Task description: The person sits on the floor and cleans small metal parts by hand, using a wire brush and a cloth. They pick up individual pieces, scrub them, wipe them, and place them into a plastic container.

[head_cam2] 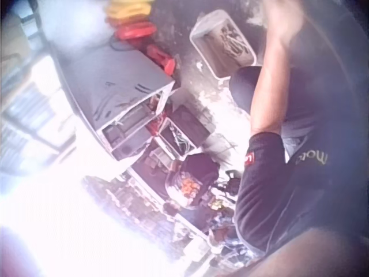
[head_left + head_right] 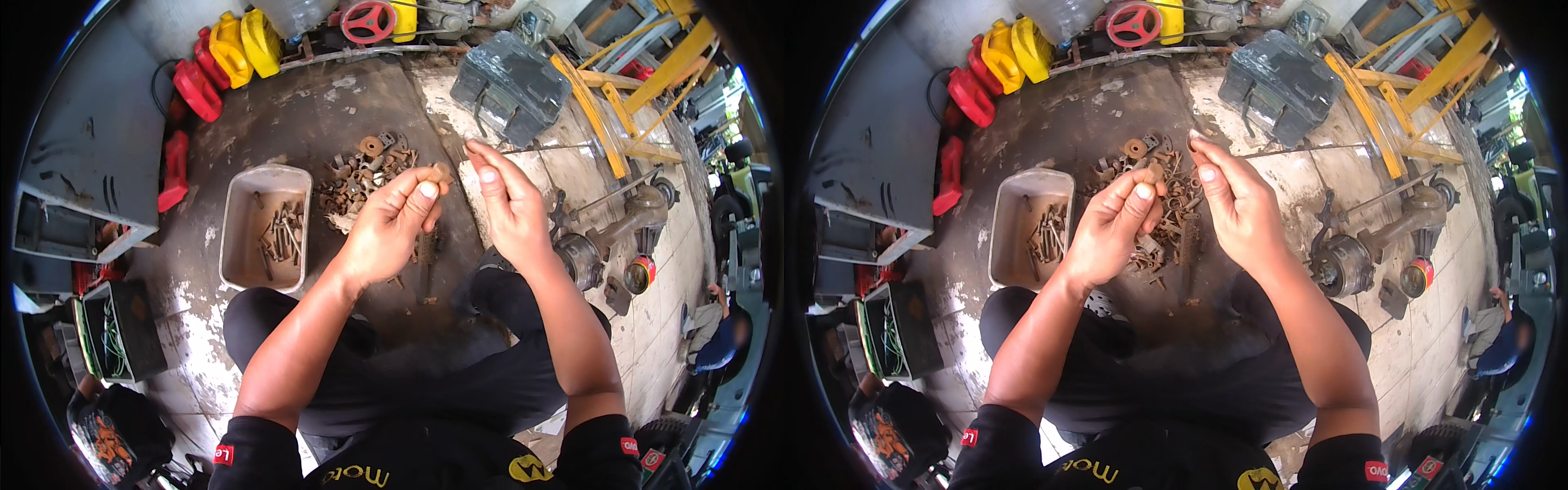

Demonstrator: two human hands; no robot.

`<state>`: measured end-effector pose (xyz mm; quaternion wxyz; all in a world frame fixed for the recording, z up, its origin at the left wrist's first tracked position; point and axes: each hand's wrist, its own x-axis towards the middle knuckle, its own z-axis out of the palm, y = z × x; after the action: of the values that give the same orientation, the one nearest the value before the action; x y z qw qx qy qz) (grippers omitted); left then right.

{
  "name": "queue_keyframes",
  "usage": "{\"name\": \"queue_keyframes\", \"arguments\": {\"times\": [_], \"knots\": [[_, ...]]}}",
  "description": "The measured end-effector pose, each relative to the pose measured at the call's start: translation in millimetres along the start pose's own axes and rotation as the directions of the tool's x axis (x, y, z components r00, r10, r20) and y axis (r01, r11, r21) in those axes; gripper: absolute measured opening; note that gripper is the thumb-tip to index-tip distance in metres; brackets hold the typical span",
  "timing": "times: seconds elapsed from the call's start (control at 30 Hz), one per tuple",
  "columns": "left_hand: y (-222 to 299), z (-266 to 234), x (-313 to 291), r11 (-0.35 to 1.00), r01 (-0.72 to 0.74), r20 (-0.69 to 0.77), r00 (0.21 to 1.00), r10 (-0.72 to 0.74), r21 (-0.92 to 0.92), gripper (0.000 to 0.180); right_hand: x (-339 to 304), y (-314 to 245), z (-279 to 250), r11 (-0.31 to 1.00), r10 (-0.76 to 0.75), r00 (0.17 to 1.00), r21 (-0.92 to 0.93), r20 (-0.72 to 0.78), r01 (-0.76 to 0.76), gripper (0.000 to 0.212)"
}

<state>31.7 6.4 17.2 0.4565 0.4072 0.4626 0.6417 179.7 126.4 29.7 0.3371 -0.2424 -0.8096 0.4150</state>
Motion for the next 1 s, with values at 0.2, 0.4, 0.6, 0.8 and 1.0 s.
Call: {"name": "queue_keyframes", "arguments": {"times": [0.2,0.4,0.6,0.8,1.0], "knots": [[-5.1,-1.3,-3.0,0.996,0.091,0.031,0.995,-0.091,-0.003,0.028,-2.8,-17.6,7.0,0.984,-0.165,0.986,0.074,-0.003,0.165,0.033],[-0.2,0.0,-3.7,0.999,0.006,0.029,1.0,-0.007,0.046,0.03,-4.4,-6.9,-1.8,0.998,0.045,0.993,0.044,0.106,-0.05,0.036],[-2.6,-4.3,-2.4,0.993,0.1,0.0,0.995,-0.1,0.057,0.034,-6.1,-27.1,2.9,0.971,-0.237,0.969,0.039,0.069,0.235,0.033],[8.0,-4.8,-2.2,0.982,0.175,-0.003,0.985,-0.175,-0.065,0.033,-3.6,-1.4,-1.5,0.998,-0.043,0.998,-0.036,0.04,0.044,0.037],[5.3,-1.9,-3.8,0.965,0.25,-0.01,0.968,-0.252,-0.082,0.038,-5.3,-21.2,4.1,0.919,-0.326,0.943,-0.21,0.073,0.334,0.034]]}}
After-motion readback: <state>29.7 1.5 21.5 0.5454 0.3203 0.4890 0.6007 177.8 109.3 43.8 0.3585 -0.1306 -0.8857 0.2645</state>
